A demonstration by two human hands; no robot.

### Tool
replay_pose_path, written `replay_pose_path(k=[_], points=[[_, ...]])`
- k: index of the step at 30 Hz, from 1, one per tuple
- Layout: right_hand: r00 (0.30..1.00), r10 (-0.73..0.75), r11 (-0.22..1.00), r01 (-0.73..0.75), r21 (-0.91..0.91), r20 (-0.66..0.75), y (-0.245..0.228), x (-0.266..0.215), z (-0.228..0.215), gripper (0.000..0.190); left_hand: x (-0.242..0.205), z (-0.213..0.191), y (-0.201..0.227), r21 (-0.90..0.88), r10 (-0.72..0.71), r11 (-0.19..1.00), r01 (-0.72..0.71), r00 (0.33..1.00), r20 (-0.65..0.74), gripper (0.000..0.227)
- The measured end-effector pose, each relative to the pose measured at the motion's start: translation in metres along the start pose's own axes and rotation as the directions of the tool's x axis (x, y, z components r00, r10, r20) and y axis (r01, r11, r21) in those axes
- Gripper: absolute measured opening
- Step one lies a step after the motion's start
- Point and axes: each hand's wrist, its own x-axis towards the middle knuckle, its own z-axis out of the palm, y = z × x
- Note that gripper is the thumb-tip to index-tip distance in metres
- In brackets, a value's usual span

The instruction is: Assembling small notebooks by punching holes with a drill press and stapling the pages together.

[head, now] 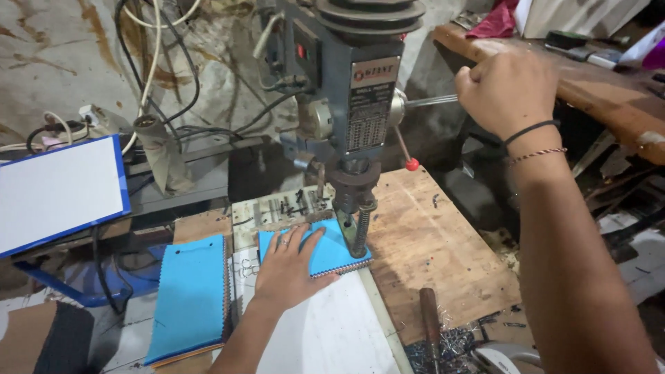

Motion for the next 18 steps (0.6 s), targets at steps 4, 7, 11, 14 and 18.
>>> replay_pose_path(k=[4, 7, 11, 14, 18], points=[[0.999, 0.003, 1.000, -0.004, 0.023, 0.048, 0.002, -0.007, 0.004, 0.065, 0.000, -0.003, 0.002, -0.020, -0.015, 1.000, 0.016, 0.999, 0.037, 0.099], [0.999, 0.027, 0.995, -0.030, 0.090, 0.038, 0.000, -0.010, 0.003, 0.071, 0.001, -0.005, 0.002, -0.009, -0.008, 1.000, 0.009, 0.999, 0.034, 0.099], [0.985, 0.118, 0.980, -0.136, 0.144, 0.127, -0.007, -0.014, -0.006, 0.071, 0.000, -0.004, 0.002, -0.023, -0.014, 1.000, 0.014, 1.000, 0.020, 0.098], [0.983, 0.142, 0.977, -0.158, 0.146, 0.119, -0.008, -0.017, -0.004, 0.072, 0.000, -0.003, 0.002, -0.022, -0.010, 1.000, 0.010, 1.000, 0.011, 0.099], [0.987, 0.133, 0.979, -0.144, 0.147, 0.085, -0.008, -0.022, -0.002, 0.073, 0.000, -0.002, 0.001, -0.022, -0.015, 1.000, 0.016, 0.999, 0.032, 0.099]])
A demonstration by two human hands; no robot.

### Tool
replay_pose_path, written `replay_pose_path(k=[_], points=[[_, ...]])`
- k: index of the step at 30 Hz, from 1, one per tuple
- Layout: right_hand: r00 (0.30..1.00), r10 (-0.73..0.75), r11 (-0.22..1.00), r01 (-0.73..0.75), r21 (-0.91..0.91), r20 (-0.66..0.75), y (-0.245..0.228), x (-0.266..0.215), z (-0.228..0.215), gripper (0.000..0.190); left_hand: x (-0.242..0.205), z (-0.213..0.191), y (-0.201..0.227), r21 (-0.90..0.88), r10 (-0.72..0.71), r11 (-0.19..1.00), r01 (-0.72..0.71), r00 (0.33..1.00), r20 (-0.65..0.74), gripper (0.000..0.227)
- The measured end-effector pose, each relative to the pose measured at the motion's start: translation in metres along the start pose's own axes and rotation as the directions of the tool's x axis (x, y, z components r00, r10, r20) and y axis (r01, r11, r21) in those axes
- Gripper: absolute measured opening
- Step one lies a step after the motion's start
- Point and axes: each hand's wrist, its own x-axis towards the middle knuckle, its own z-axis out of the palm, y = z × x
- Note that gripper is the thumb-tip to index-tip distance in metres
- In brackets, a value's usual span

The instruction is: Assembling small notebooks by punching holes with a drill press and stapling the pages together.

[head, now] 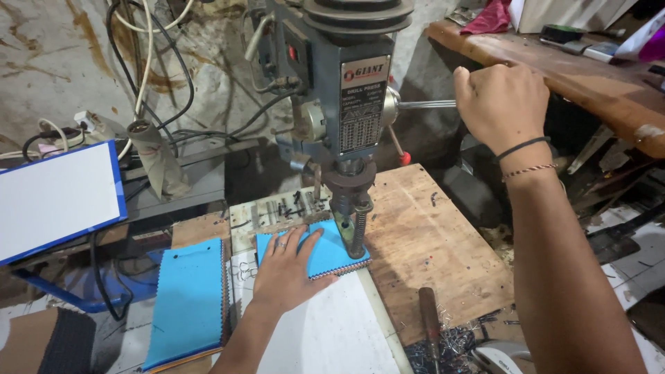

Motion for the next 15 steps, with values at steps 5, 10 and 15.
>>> replay_pose_path(k=[5, 10, 15], points=[[1.000, -0.004, 1.000, 0.004, -0.010, -0.030, 0.002, -0.005, 0.004, 0.071, 0.000, -0.002, 0.002, 0.002, -0.010, 1.000, 0.010, 1.000, 0.010, 0.099], [1.000, 0.021, 1.000, -0.021, -0.008, 0.002, 0.001, -0.010, 0.004, 0.076, 0.000, 0.001, 0.000, 0.016, 0.001, 1.000, -0.001, 1.000, 0.006, 0.099], [0.997, 0.066, 0.998, -0.065, 0.017, -0.034, -0.002, -0.015, 0.002, 0.073, 0.001, 0.001, 0.001, 0.029, 0.008, 1.000, -0.008, 1.000, 0.002, 0.098]])
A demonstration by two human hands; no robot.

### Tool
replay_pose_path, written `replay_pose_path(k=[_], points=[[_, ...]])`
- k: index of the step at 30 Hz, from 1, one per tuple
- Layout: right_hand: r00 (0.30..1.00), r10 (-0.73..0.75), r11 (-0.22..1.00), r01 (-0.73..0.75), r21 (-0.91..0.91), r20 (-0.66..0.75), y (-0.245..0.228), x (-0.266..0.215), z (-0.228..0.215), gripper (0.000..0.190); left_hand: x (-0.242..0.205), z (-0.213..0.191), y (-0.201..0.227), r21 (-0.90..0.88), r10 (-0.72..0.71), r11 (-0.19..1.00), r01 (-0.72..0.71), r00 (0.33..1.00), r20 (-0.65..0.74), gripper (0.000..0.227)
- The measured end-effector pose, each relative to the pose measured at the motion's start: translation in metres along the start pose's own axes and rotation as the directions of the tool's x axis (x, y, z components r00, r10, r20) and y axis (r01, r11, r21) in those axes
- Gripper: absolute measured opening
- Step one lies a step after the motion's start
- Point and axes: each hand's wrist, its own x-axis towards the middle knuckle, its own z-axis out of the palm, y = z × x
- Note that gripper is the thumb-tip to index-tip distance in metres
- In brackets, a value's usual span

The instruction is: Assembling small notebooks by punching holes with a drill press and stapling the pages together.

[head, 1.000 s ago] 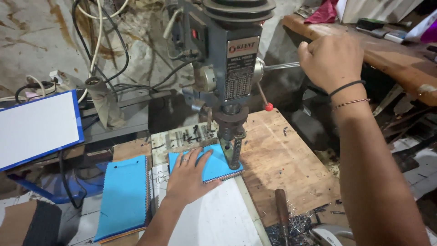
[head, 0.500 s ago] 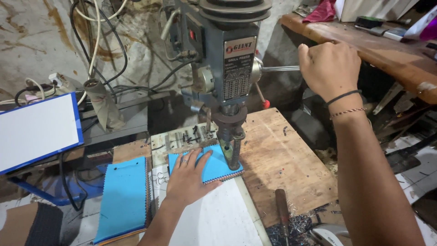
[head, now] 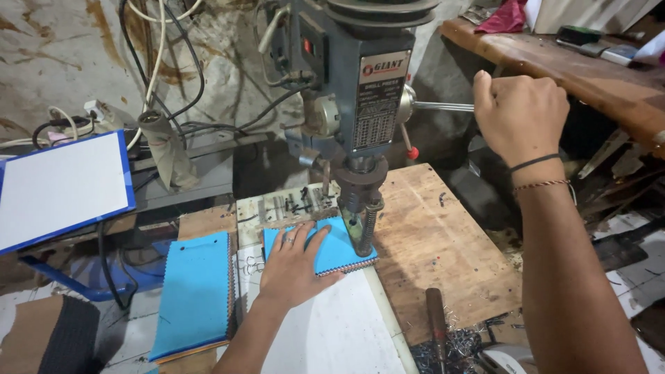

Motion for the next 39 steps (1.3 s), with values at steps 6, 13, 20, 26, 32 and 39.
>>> replay_pose_path(k=[6, 13, 20, 26, 32, 39], points=[[1.000, 0.014, 0.999, -0.014, 0.029, 0.007, 0.005, -0.004, 0.007, 0.074, -0.001, 0.000, 0.000, -0.034, 0.002, 0.999, -0.003, 0.999, -0.032, 0.096], [0.999, 0.036, 0.992, -0.040, 0.119, 0.032, -0.004, -0.009, -0.002, 0.077, -0.001, -0.001, 0.001, -0.028, -0.020, 0.999, 0.021, 1.000, 0.019, 0.097], [0.999, 0.046, 0.993, -0.046, 0.110, 0.006, -0.002, -0.013, 0.002, 0.074, -0.001, -0.002, 0.002, -0.041, -0.020, 0.999, 0.020, 1.000, 0.014, 0.096], [0.999, 0.028, 0.996, -0.026, 0.080, -0.031, -0.001, -0.016, 0.007, 0.072, -0.001, -0.004, 0.002, -0.043, -0.010, 0.999, 0.009, 1.000, -0.011, 0.096], [0.998, 0.045, 0.994, -0.041, 0.097, -0.037, 0.000, -0.019, 0.010, 0.072, -0.001, -0.001, 0.001, -0.039, -0.004, 0.999, 0.003, 1.000, -0.022, 0.097], [0.995, 0.042, 0.996, -0.035, 0.076, -0.090, 0.002, -0.022, 0.015, 0.071, -0.001, -0.002, 0.001, -0.033, -0.001, 0.999, 0.000, 0.999, -0.034, 0.094]])
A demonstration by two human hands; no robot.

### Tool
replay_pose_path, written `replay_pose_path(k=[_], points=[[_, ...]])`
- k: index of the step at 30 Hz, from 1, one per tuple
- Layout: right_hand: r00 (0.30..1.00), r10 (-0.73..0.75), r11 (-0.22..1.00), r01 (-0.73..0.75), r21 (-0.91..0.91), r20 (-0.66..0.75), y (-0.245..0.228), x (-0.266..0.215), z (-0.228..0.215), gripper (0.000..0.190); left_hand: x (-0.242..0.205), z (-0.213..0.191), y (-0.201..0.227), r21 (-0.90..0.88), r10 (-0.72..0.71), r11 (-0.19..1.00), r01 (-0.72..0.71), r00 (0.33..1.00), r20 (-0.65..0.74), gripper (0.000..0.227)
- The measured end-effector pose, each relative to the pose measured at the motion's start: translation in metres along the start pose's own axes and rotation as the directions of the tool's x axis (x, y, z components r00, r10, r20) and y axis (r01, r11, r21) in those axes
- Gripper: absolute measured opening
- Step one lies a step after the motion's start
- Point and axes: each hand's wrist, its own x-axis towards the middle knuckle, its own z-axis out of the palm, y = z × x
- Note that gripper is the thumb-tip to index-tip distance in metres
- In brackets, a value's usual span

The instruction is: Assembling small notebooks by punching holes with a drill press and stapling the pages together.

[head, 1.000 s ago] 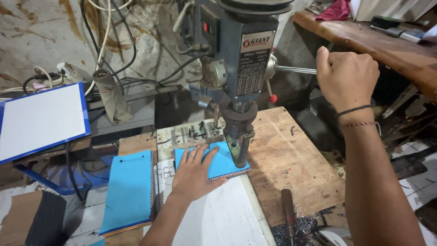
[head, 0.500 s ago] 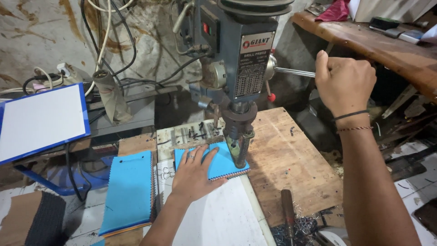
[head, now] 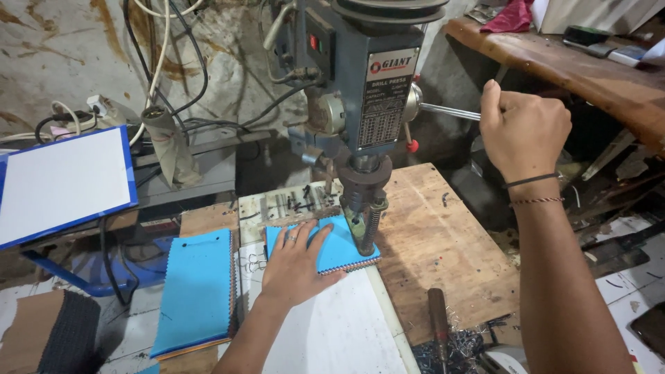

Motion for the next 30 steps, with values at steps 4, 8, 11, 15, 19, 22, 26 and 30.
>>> replay_pose_path(k=[4, 8, 11, 15, 19, 22, 26, 30], points=[[1.000, 0.014, 1.000, -0.014, 0.025, 0.027, -0.003, -0.001, -0.004, 0.073, 0.000, 0.001, 0.000, -0.001, 0.001, 1.000, -0.001, 1.000, -0.016, 0.094], [0.999, 0.028, 0.996, -0.030, 0.081, 0.024, -0.005, -0.003, -0.004, 0.076, 0.000, 0.000, 0.001, 0.005, -0.008, 1.000, 0.008, 1.000, -0.001, 0.094], [1.000, 0.028, 0.997, -0.029, 0.076, 0.014, -0.003, -0.005, -0.002, 0.076, 0.000, -0.002, 0.001, 0.001, -0.017, 1.000, 0.017, 0.999, 0.030, 0.095], [0.999, 0.039, 0.996, -0.040, 0.077, 0.018, -0.003, -0.007, -0.002, 0.075, 0.002, -0.005, 0.002, -0.001, -0.036, 0.999, 0.036, 0.995, 0.089, 0.096], [1.000, 0.009, 0.999, -0.008, 0.049, -0.010, 0.003, -0.009, 0.003, 0.074, 0.002, -0.005, 0.003, 0.005, -0.038, 0.999, 0.038, 0.995, 0.097, 0.096], [1.000, -0.015, 0.998, 0.016, 0.056, -0.009, 0.007, -0.010, 0.006, 0.074, 0.002, -0.003, 0.002, -0.008, -0.028, 1.000, 0.028, 0.997, 0.069, 0.095], [0.991, -0.103, 0.967, 0.078, -0.244, -0.091, 0.024, -0.013, 0.024, 0.056, 0.001, 0.001, 0.001, -0.025, -0.029, 0.999, 0.030, 0.998, 0.050, 0.095], [0.996, -0.081, 0.970, 0.084, -0.229, 0.024, 0.022, -0.014, 0.019, 0.068, 0.001, -0.010, 0.005, -0.051, -0.024, 0.998, 0.029, 0.996, 0.086, 0.094]])
